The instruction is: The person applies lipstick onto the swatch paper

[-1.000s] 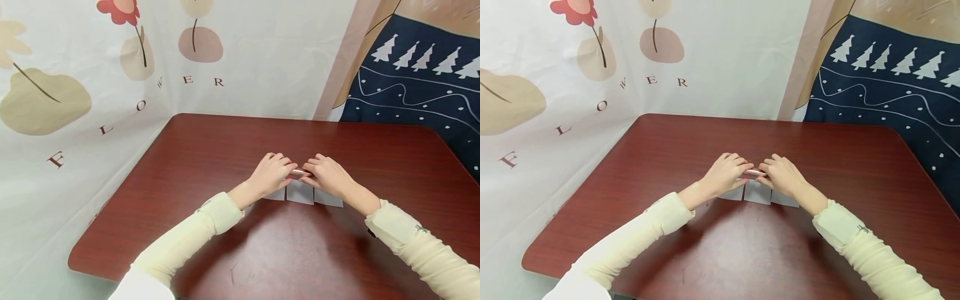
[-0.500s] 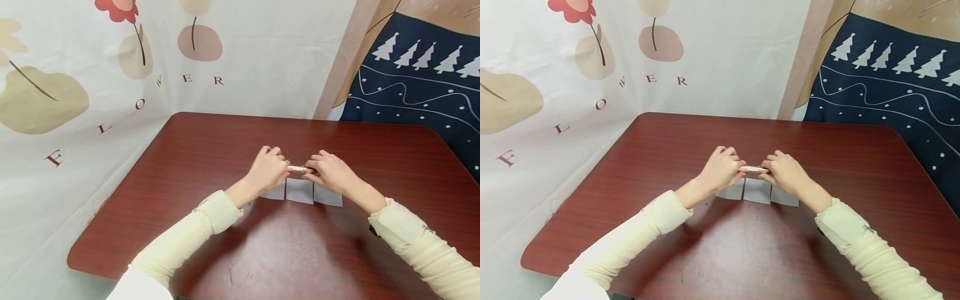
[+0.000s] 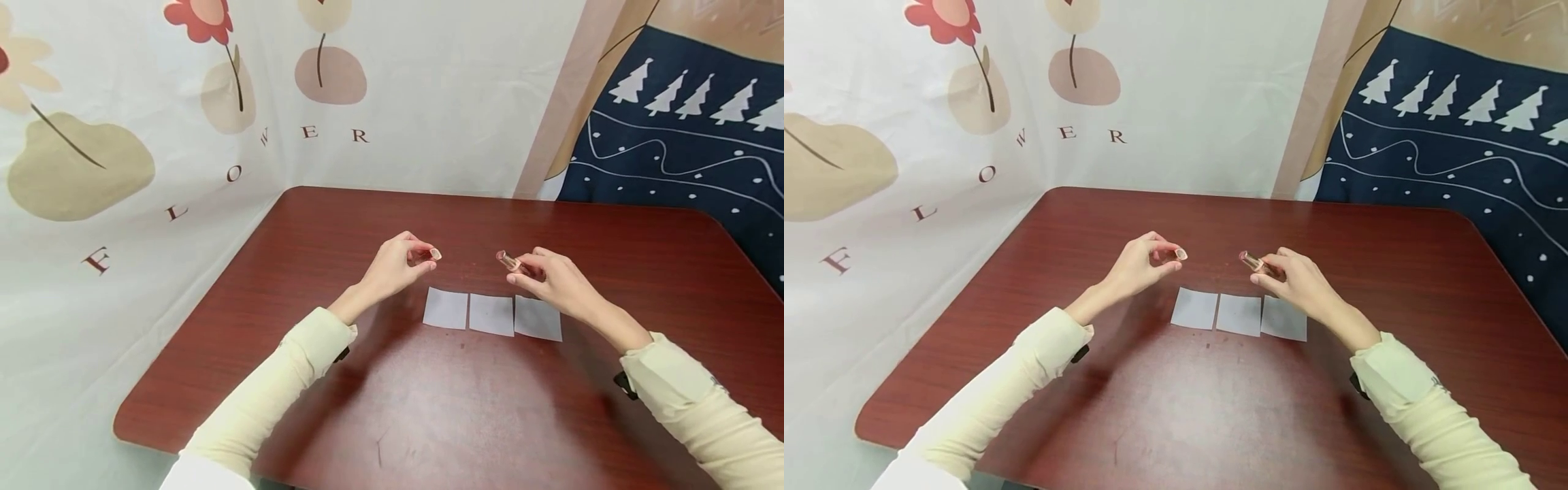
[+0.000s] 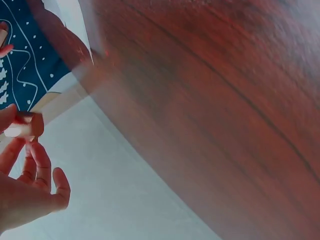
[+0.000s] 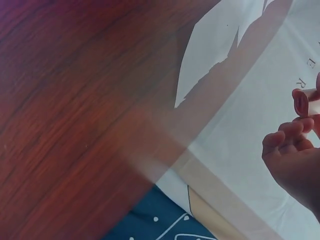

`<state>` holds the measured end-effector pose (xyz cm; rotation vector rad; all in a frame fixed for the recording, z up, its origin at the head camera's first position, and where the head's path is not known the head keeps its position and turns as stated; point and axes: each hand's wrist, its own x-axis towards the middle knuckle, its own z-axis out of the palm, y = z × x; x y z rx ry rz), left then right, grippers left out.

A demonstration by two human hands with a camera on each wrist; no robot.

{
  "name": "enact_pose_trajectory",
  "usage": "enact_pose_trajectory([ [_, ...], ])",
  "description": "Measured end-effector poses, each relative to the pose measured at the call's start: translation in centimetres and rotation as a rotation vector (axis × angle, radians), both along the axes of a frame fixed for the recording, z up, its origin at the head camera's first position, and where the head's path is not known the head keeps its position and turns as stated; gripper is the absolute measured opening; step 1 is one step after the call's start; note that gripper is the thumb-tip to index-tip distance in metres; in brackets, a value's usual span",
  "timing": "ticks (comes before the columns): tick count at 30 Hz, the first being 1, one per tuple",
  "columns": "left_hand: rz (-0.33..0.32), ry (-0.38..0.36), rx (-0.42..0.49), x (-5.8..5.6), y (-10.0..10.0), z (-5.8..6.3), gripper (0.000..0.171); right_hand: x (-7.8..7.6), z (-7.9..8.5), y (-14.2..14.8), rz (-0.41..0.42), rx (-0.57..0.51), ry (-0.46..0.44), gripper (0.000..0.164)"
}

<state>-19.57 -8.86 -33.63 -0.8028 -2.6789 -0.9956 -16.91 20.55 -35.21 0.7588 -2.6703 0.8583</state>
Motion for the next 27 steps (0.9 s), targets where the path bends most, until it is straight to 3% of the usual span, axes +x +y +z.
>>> enact_pose_trajectory([
  [4,-0.001,-0.033,0.045,-0.2,0.2,-0.4,0.015,-0.1,-0.2,0.0,0.007,-0.017,0.017,0.016],
  [9,-0.007,-0.065,0.071,-0.5,0.4,-1.0,0.014,-0.2,-0.5,0.2,0.002,-0.037,-0.028,0.019],
  [19,-0.018,-0.243,0.150,-1.5,1.7,-2.4,0.017,-0.6,-1.0,-0.2,-0.017,-0.066,-0.129,0.015],
  [27,-0.043,-0.274,0.071,-2.4,2.8,-3.3,0.017,-1.2,-1.7,-0.9,-0.025,-0.056,-0.160,0.020],
])
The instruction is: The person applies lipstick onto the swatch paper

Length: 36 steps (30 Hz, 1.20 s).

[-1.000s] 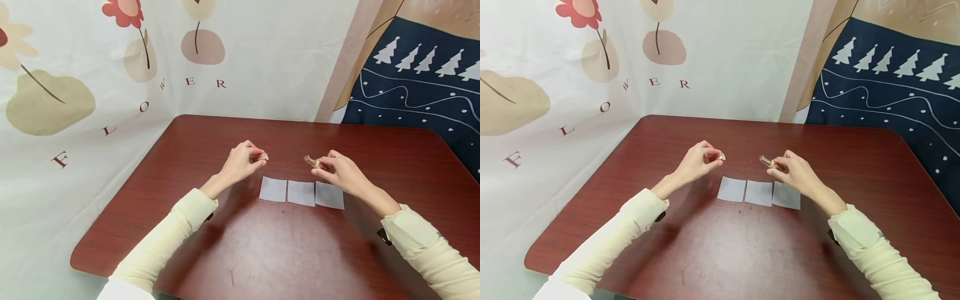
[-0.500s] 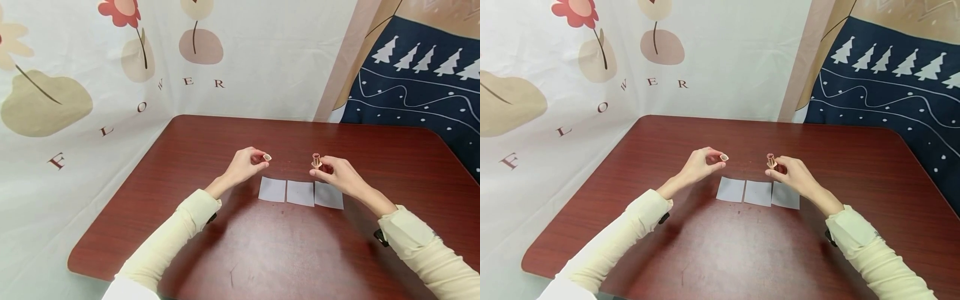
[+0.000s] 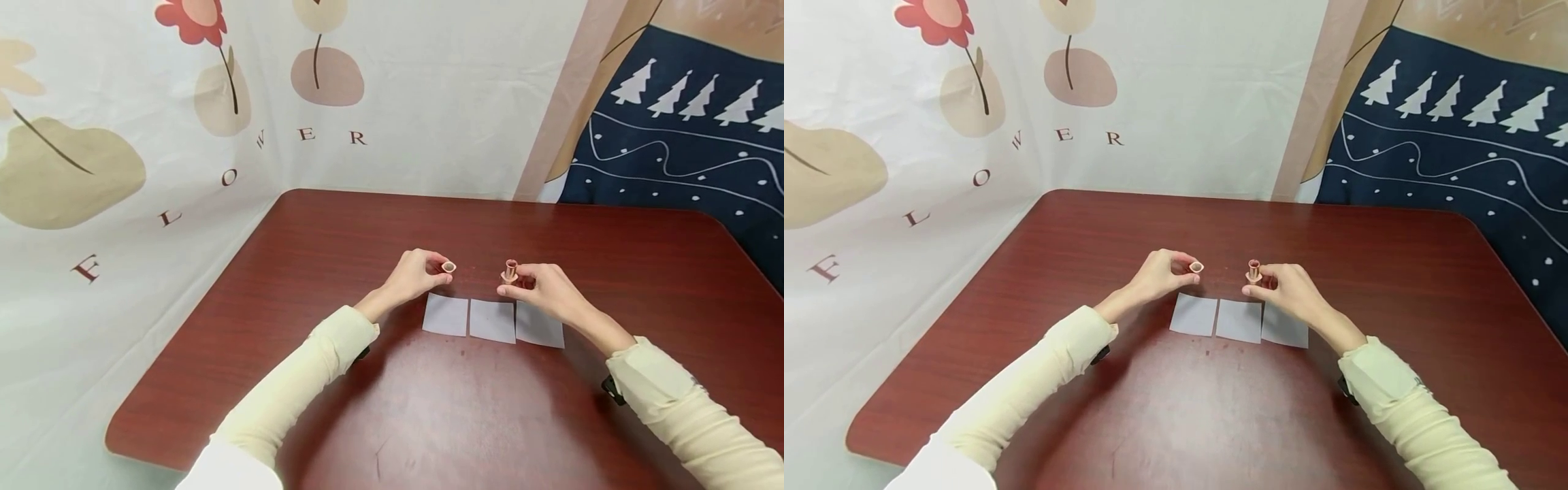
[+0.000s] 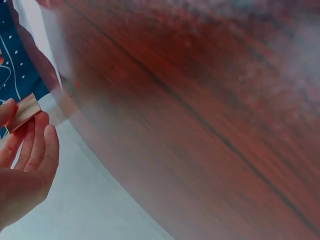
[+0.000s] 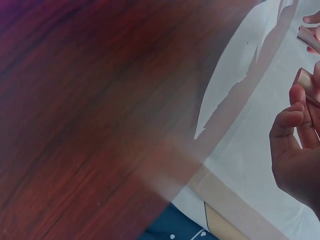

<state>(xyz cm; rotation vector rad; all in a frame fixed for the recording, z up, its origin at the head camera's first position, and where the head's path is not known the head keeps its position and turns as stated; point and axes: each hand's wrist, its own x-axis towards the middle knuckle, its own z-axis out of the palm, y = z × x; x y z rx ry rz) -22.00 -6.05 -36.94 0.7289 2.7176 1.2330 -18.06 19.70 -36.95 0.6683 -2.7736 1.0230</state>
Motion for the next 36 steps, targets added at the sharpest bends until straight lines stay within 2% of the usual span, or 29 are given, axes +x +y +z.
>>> enact_pose_trajectory([
  [6,-0.005,-0.029,-0.088,-0.4,0.4,-0.7,0.017,-0.4,-0.5,-0.3,-0.002,0.006,-0.012,0.020],
  [12,-0.029,-0.061,-0.138,-0.3,0.4,-0.9,0.017,-0.5,-0.5,-0.4,0.014,0.002,0.005,0.018],
  [16,-0.060,-0.075,-0.194,-0.3,0.1,-0.3,0.041,-0.5,-0.7,-0.4,0.016,0.011,0.005,0.018],
  [19,-0.082,-0.009,-0.279,-0.2,-0.3,1.1,0.055,-0.6,-0.6,-0.3,0.018,0.052,0.015,0.019],
  [22,-0.098,0.129,-0.355,-0.1,-0.3,3.0,0.053,-0.6,-0.1,-0.2,0.043,0.182,0.088,0.022],
  [25,-0.138,0.275,-0.423,0.5,0.2,4.7,0.048,-0.3,0.7,-0.4,0.091,0.351,0.251,0.023],
  [27,-0.185,0.337,-0.464,1.1,0.9,5.4,0.048,0.0,1.2,-0.6,0.116,0.450,0.364,0.024],
  [29,-0.243,0.372,-0.493,1.7,1.6,5.6,0.048,0.3,1.5,-0.9,0.130,0.514,0.431,0.024],
  [32,-0.273,0.324,-0.453,2.3,2.6,5.1,0.047,0.6,1.9,-1.4,0.133,0.564,0.435,0.027],
  [34,-0.249,0.216,-0.343,2.4,3.2,4.4,0.045,0.8,2.0,-1.7,0.129,0.561,0.385,0.026],
  [36,-0.183,0.058,-0.168,2.4,3.6,3.5,0.042,0.9,2.1,-2.0,0.124,0.540,0.326,0.026],
])
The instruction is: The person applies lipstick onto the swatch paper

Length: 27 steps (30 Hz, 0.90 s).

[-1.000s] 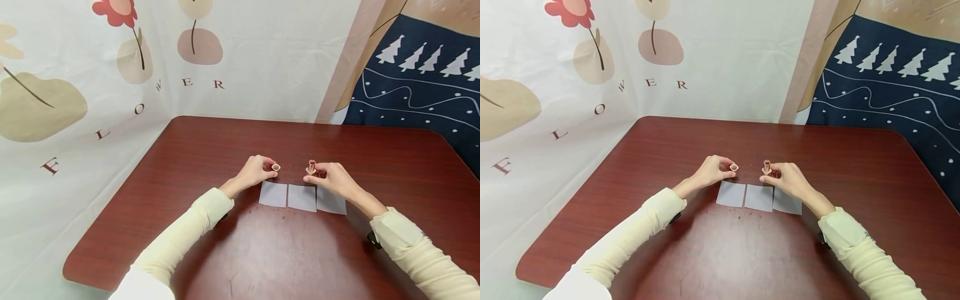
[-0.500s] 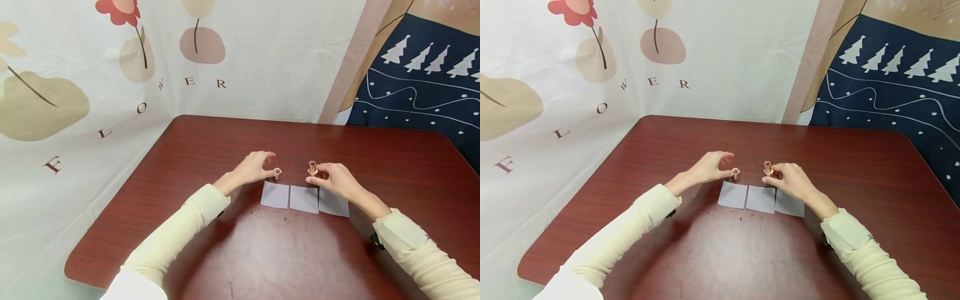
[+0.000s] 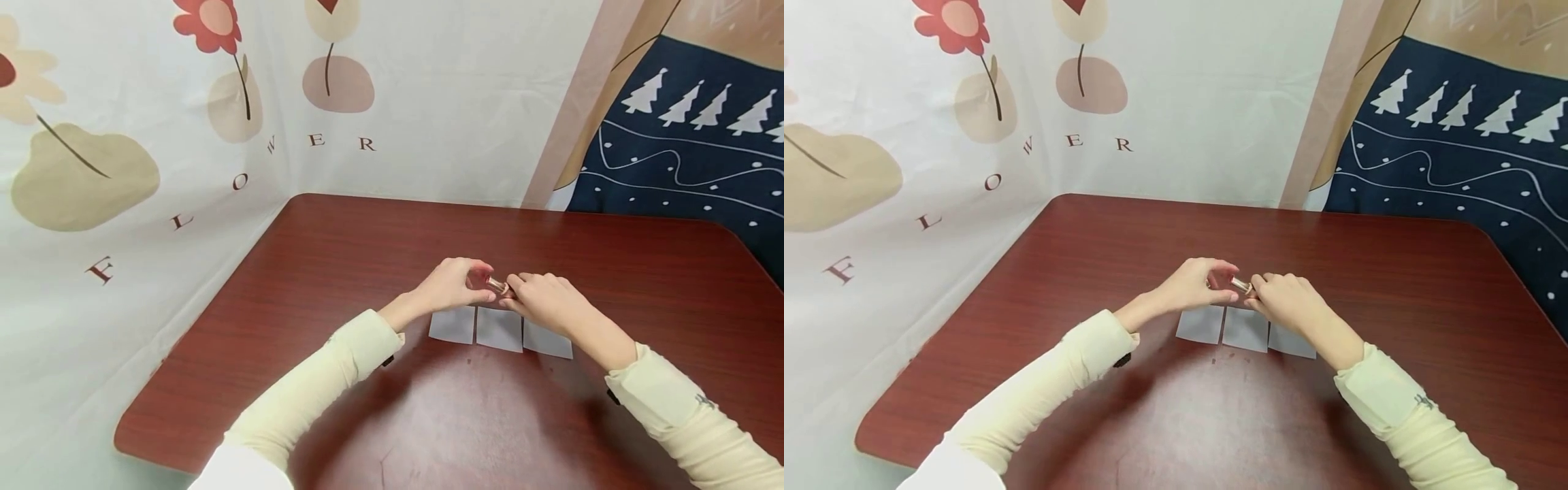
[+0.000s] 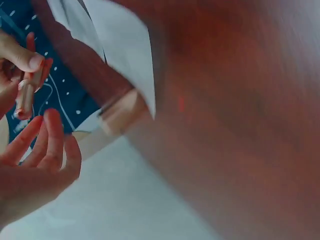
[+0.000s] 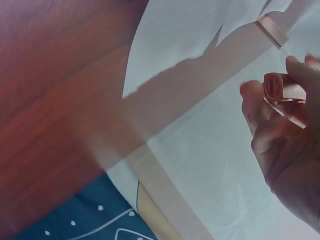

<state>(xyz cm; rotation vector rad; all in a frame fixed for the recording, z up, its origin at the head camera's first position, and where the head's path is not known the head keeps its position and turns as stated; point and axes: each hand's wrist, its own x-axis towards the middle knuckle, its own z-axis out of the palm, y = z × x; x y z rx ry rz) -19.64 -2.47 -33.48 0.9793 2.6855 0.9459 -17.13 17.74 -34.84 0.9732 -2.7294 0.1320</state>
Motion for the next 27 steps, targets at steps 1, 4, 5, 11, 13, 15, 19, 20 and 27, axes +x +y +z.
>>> enact_pose_trajectory([
  [1,0.042,-0.093,0.092,0.0,0.2,-0.4,0.040,0.0,0.0,-0.1,-0.009,-0.016,-0.027,0.026],
  [4,0.187,-0.360,0.359,0.2,0.7,-1.5,0.036,0.1,0.3,-0.1,-0.013,-0.075,-0.096,0.024],
  [5,0.244,-0.443,0.442,0.5,0.9,-1.7,0.035,0.1,0.4,-0.1,-0.009,-0.097,-0.111,0.023],
  [11,0.490,-0.831,0.941,1.8,2.5,-2.6,0.028,0.0,0.7,-0.1,0.036,-0.238,-0.141,0.019],
  [13,0.521,-0.877,1.052,2.1,3.0,-2.6,0.027,0.0,0.7,0.0,0.033,-0.299,-0.156,0.017],
  [15,0.540,-0.880,1.116,2.2,3.3,-2.6,0.026,-0.2,0.6,0.3,0.026,-0.376,-0.214,0.014],
  [19,0.555,-0.885,1.181,2.4,3.9,-2.5,0.027,-0.3,0.6,0.9,0.006,-0.550,-0.495,0.015],
  [20,0.562,-0.891,1.196,2.4,4.0,-2.5,0.027,-0.3,0.7,1.0,-0.002,-0.600,-0.594,0.019],
  [27,0.591,-0.924,1.342,2.4,4.7,-2.4,0.025,-0.2,0.6,1.0,-0.069,-0.811,-0.896,0.039],
])
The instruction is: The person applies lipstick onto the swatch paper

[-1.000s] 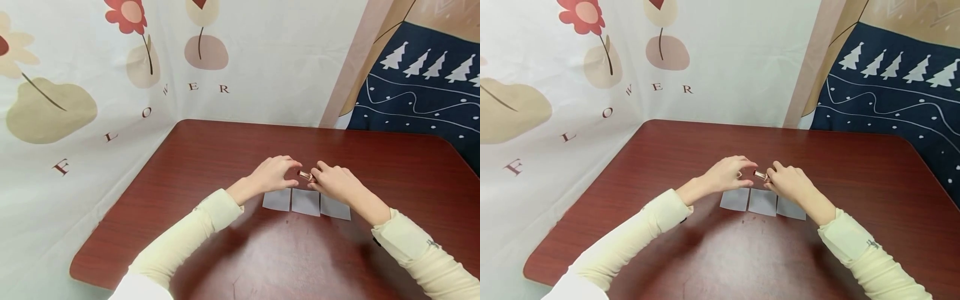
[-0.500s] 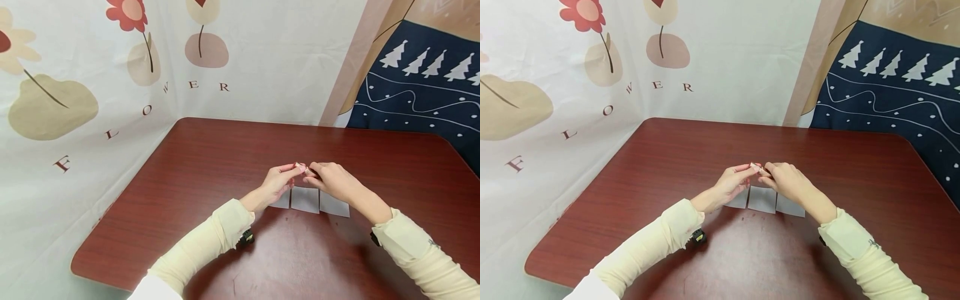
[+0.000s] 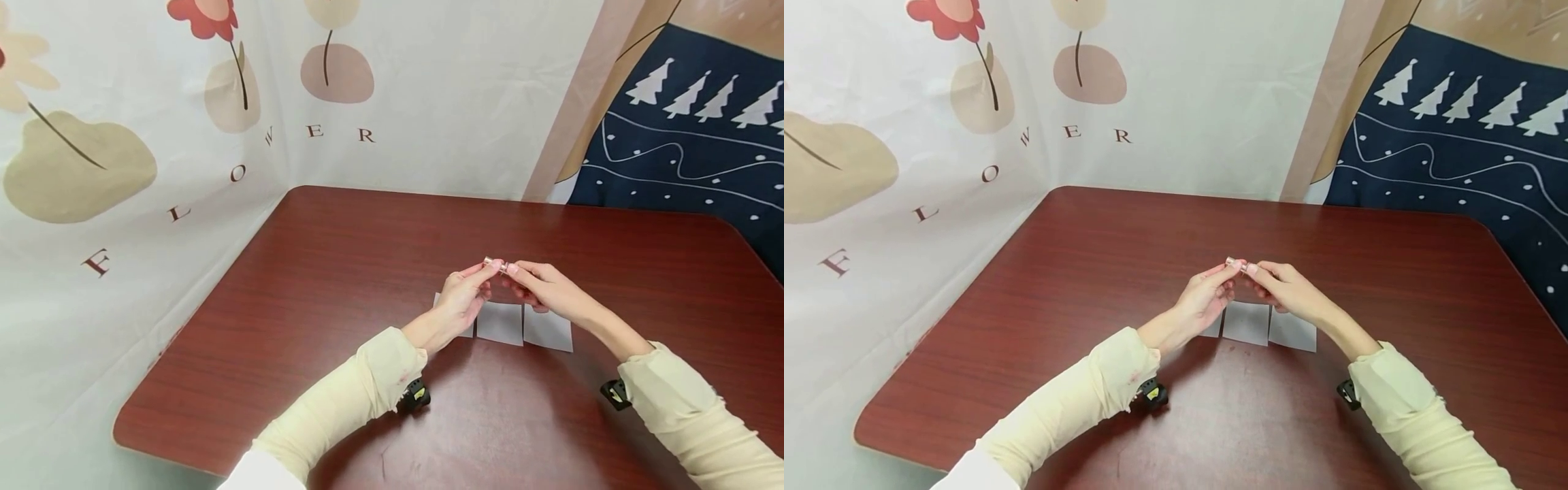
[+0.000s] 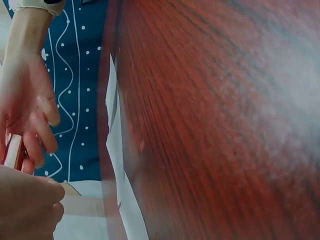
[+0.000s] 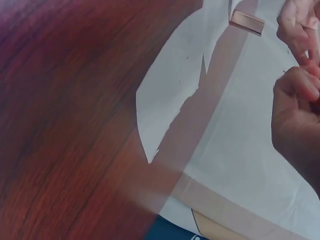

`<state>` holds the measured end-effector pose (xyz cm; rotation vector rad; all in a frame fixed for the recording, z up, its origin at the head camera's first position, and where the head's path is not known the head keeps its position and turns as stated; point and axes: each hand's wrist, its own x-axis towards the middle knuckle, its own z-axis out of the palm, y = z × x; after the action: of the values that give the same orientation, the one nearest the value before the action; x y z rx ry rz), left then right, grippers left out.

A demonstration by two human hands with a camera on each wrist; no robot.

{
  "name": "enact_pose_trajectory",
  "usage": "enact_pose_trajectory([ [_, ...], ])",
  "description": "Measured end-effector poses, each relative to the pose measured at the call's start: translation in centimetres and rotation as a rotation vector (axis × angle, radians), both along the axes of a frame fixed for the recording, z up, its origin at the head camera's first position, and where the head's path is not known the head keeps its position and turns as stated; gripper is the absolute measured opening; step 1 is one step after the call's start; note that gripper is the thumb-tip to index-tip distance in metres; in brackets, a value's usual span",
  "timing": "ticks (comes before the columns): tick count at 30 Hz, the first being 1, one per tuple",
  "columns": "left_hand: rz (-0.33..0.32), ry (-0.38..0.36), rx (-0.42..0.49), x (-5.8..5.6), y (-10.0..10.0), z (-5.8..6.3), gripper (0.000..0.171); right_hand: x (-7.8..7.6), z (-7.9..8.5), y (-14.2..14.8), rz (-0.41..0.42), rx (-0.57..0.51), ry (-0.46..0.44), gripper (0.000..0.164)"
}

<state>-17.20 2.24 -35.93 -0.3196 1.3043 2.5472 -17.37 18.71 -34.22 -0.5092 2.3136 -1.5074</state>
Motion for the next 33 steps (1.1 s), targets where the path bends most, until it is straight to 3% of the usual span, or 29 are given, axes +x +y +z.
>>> enact_pose_trajectory([
  [4,0.021,-0.013,0.026,0.1,0.0,0.1,0.025,0.2,-0.1,-0.2,-0.070,-0.001,0.086,0.031],
  [9,0.011,-0.017,0.041,0.2,-0.1,0.2,0.025,0.3,-0.4,-0.4,-0.076,-0.024,0.145,0.026],
  [16,0.001,-0.005,0.049,0.2,-0.2,0.2,0.025,0.5,-0.6,-0.7,-0.088,-0.071,0.079,0.029],
  [22,0.024,-0.017,0.042,0.2,-0.3,0.2,0.023,0.8,-0.5,-1.1,-0.113,-0.068,0.089,0.029],
  [29,0.023,-0.017,0.027,0.2,-0.4,0.3,0.020,0.9,-0.2,-1.3,-0.107,-0.185,-0.055,0.034],
  [33,0.024,0.009,0.021,0.1,-0.3,0.3,0.023,0.8,-0.2,-1.3,-0.120,-0.131,0.004,0.030],
])
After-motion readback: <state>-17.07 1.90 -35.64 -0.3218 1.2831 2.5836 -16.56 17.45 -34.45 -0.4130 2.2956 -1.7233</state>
